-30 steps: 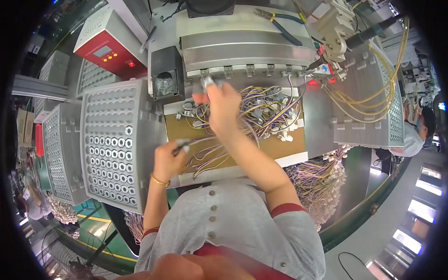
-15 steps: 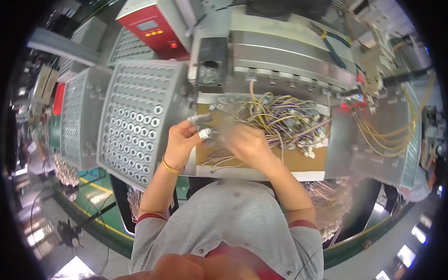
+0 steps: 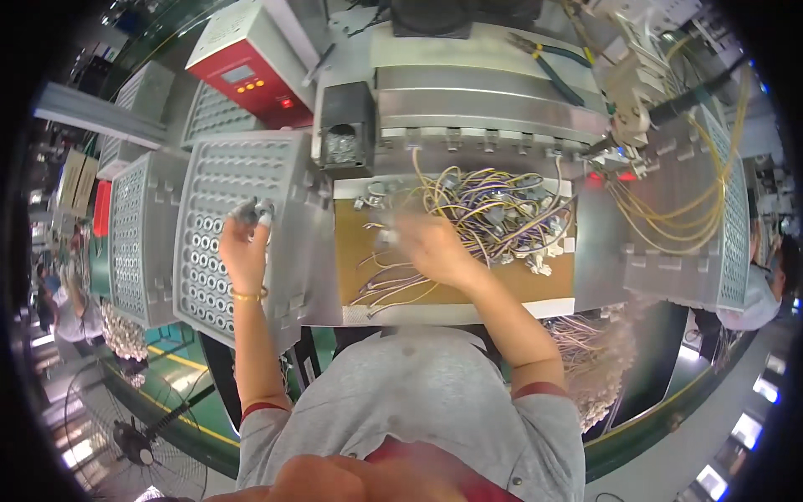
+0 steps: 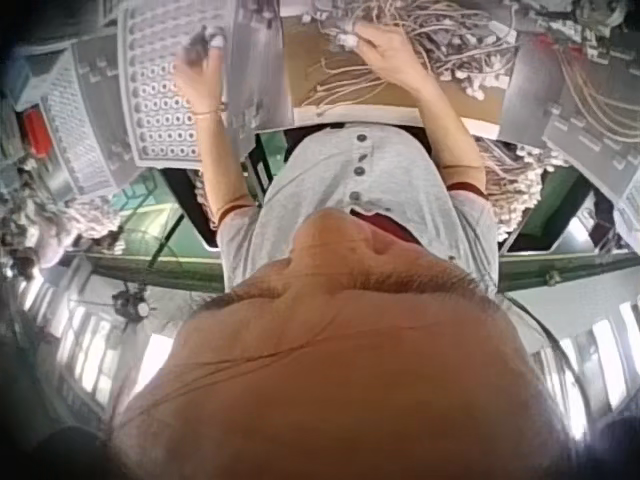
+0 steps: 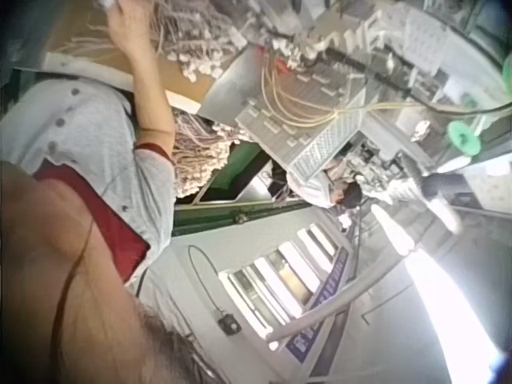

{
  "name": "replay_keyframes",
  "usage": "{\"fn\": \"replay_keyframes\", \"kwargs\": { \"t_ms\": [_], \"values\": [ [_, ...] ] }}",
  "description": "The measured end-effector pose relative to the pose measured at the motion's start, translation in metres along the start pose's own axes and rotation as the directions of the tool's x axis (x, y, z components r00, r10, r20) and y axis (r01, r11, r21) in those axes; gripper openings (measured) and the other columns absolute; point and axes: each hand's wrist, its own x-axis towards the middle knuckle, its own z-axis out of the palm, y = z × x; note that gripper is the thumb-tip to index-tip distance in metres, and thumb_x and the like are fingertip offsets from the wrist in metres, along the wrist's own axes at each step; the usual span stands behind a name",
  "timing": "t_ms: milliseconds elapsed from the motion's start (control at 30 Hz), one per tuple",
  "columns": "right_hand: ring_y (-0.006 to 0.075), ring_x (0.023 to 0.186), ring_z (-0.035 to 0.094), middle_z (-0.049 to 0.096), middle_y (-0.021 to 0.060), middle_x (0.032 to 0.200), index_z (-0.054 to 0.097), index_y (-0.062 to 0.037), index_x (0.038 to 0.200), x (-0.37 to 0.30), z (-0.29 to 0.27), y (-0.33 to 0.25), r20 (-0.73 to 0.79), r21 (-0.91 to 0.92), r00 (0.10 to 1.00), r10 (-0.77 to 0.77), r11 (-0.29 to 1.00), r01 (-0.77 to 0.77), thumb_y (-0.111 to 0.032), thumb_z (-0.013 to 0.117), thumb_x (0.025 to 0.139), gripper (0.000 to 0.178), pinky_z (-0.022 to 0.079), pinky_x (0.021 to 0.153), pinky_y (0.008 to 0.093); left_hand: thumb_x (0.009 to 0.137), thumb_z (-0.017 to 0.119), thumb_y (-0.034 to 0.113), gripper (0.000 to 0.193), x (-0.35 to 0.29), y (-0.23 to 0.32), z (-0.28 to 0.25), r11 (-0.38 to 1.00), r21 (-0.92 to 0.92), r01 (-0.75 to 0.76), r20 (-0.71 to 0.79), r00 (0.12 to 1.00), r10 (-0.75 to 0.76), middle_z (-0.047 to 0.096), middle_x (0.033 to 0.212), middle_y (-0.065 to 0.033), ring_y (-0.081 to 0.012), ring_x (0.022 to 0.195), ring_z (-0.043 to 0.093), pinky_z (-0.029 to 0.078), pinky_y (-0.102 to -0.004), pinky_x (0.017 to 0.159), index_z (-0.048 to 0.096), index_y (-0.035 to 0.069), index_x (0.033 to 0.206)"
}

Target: Assembling wire harnesses by connecting terminal wires and organizing finished components into a storage tray.

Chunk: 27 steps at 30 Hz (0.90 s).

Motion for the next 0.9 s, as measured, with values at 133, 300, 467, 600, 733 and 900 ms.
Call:
{"fn": "replay_keyframes", "kwargs": {
  "t_ms": [133, 300, 467, 600, 733, 900],
  "values": [
    [0.0076, 0.047, 0.042, 0.049, 0.0029, 0.053, 0.049, -0.0022, 0.072, 0.0, 0.0, -0.005, 0.01, 0.056, 0.958, 0.285, 0.957, -0.285, -0.006, 0.054, 0.077, 0.008, 0.034, 0.044, 0.0236, 0.077, 0.052, 0.002, 0.035, -0.027, 0.063, 0.037, 0.574, -0.7, 0.424, 0.4, 0.9, -0.176, 0.057, 0.099, -0.0123, -0.02, 0.079, 0.059, 0.048, -0.027, 0.063, 0.047, -0.001, 0.112],
    [0.006, 0.044, 0.036, 0.044, 0.0017, 0.049, 0.048, -0.0023, 0.068, -0.002, -0.007, -0.008, -0.003, 0.12, 0.984, 0.177, 0.977, -0.175, -0.007, 0.058, 0.074, 0.012, 0.031, 0.041, 0.0229, 0.076, 0.055, 0.0, 0.038, -0.054, 0.072, 0.073, 0.4, -0.758, 0.515, 0.537, 0.841, -0.066, 0.058, 0.096, -0.0115, -0.018, 0.072, 0.058, 0.046, -0.0245, 0.058, 0.046, -0.002, 0.114],
    [0.0061, 0.043, 0.035, 0.042, 0.0015, 0.047, 0.048, -0.0024, 0.064, -0.003, -0.011, -0.015, -0.001, 0.186, 0.974, 0.224, 0.957, -0.22, -0.006, 0.058, 0.07, 0.012, 0.029, 0.04, 0.0223, 0.078, 0.057, 0.0, 0.034, -0.056, 0.084, 0.076, 0.487, -0.744, 0.458, 0.521, 0.853, -0.005, 0.059, 0.093, -0.0082, -0.0098, 0.072, 0.054, 0.046, -0.0213, 0.057, 0.048, -0.007, 0.11],
    [0.0059, 0.042, 0.035, 0.041, 0.0015, 0.046, 0.049, -0.0023, 0.065, -0.005, -0.011, -0.013, -0.031, 0.216, 0.985, 0.167, 0.964, -0.157, -0.005, 0.059, 0.067, 0.011, 0.029, 0.04, 0.0223, 0.078, 0.055, -0.001, 0.034, -0.058, 0.081, 0.077, 0.486, -0.759, 0.433, 0.514, 0.857, 0.039, 0.057, 0.098, -0.0129, -0.0144, 0.071, 0.056, 0.047, -0.0233, 0.056, 0.048, -0.006, 0.111],
    [0.0051, 0.044, 0.036, 0.042, 0.0015, 0.048, 0.051, -0.0014, 0.065, -0.003, -0.016, -0.017, 0.038, 0.17, 0.992, 0.123, 0.977, -0.127, -0.004, 0.06, 0.064, 0.009, 0.03, 0.04, 0.022, 0.078, 0.058, 0.002, 0.031, -0.059, 0.089, 0.078, 0.497, -0.764, 0.412, 0.492, 0.87, 0.036, 0.059, 0.09, -0.0072, -0.0092, 0.071, 0.054, 0.046, -0.0207, 0.056, 0.052, -0.005, 0.107],
    [0.0029, 0.045, 0.034, 0.04, -0.0013, 0.048, 0.052, -0.0014, 0.067, -0.005, -0.007, -0.02, 0.084, 0.309, 0.956, 0.281, 0.905, -0.294, -0.004, 0.057, 0.066, 0.006, 0.029, 0.039, 0.0215, 0.077, 0.055, -0.001, 0.016, -0.055, 0.082, 0.084, 0.568, -0.671, 0.476, 0.506, 0.854, -0.119, 0.06, 0.082, -0.0087, -0.0096, 0.063, 0.053, 0.042, -0.0202, 0.05, 0.058, -0.004, 0.092]
  ]
}}
